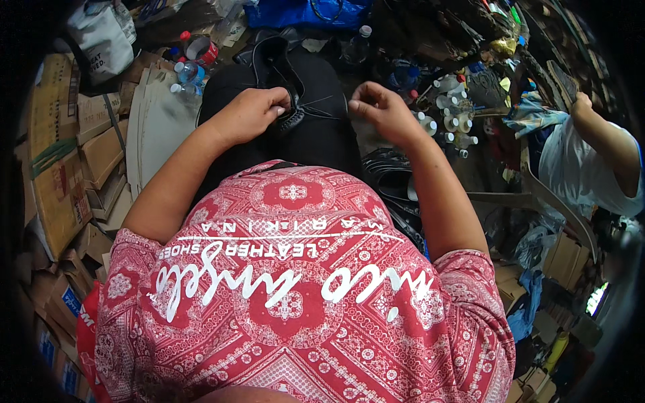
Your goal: The person hand-sews the edge of a black leather shoe with a needle and thread.
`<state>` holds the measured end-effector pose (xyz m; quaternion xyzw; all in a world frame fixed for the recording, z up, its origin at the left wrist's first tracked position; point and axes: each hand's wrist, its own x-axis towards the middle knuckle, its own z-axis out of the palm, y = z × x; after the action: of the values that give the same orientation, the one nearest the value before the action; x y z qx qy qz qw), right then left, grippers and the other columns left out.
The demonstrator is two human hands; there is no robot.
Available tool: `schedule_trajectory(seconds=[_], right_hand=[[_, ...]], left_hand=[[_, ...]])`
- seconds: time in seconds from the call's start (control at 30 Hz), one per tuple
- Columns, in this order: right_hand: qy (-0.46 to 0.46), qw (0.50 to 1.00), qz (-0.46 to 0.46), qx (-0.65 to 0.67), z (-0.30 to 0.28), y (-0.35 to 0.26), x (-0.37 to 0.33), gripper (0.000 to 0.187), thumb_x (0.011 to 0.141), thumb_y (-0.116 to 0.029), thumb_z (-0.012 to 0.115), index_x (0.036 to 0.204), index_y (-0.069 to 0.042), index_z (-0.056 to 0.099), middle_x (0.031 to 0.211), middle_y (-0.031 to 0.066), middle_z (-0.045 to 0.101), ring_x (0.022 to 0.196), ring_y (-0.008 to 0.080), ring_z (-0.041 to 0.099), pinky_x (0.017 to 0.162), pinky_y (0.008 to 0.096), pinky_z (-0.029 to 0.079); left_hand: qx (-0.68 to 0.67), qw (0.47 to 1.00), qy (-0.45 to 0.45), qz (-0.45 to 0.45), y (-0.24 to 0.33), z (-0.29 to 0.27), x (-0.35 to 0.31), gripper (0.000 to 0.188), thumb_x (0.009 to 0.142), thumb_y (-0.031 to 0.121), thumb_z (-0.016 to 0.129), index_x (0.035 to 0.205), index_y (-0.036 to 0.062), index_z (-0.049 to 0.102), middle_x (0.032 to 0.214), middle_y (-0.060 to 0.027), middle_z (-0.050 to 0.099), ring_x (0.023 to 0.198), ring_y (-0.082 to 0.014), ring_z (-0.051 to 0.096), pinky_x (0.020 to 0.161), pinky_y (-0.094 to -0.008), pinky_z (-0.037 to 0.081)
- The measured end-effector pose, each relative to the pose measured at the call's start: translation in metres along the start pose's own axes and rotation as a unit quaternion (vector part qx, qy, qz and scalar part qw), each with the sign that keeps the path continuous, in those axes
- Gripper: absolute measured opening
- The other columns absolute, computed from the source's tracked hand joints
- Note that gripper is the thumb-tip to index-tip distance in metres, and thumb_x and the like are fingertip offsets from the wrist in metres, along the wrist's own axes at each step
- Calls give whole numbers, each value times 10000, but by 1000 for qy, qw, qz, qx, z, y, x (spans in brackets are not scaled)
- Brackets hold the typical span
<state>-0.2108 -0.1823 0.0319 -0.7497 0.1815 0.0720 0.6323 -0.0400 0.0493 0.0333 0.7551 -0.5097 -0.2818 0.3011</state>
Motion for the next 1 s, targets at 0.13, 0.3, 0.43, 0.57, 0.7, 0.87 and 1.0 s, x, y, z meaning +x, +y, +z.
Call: schedule_trajectory(seconds=[0.13,0.3,0.43,0.57,0.7,0.87,1.0], right_hand=[[14,996,-50,-77,13,6,3,258,803,-124,729,1029,-39,636,960,33,552,923,121,549,818,263,455],[8,994,-43,-100,17,10,-3,206,788,-79,728,972,-30,649,994,21,565,936,122,555,822,255,458],[37,985,-93,-142,26,10,-5,163,767,-83,737,903,-28,665,838,56,580,809,151,606,732,272,487],[53,968,-103,-221,24,-8,-10,103,771,-53,687,858,-35,634,831,85,581,790,215,618,722,310,477],[94,866,-231,-434,14,-36,3,109,785,-110,605,893,-104,589,883,59,594,950,266,567,841,428,389],[144,816,-164,-535,-11,-13,44,139,803,-164,608,936,-124,612,921,60,597,981,268,558,891,428,374],[72,815,-254,-516,12,-61,24,167,818,-193,583,970,-133,617,943,58,607,985,269,559,918,425,365]], left_hand=[[2,1000,-24,-12,2,-2,5,154,846,97,551,976,24,590,878,-174,646,844,-341,634,747,-382,486],[-1,1000,-18,-21,7,-2,4,153,841,111,553,958,21,595,859,-179,642,834,-344,634,737,-385,484],[11,999,-26,-30,7,-3,5,157,839,125,555,950,22,597,853,-180,642,831,-353,632,727,-392,482],[33,999,-18,-13,9,-4,5,144,839,154,535,919,70,620,845,-173,650,827,-370,620,743,-443,484],[72,997,-20,21,10,-6,4,114,830,120,555,913,55,598,840,-188,634,821,-381,607,705,-428,477],[109,993,-17,50,13,-6,9,92,818,107,548,882,53,584,835,-190,632,817,-385,606,703,-465,470],[110,992,0,57,4,-2,0,95,813,100,549,889,51,577,800,-186,624,797,-389,600,692,-475,467]])
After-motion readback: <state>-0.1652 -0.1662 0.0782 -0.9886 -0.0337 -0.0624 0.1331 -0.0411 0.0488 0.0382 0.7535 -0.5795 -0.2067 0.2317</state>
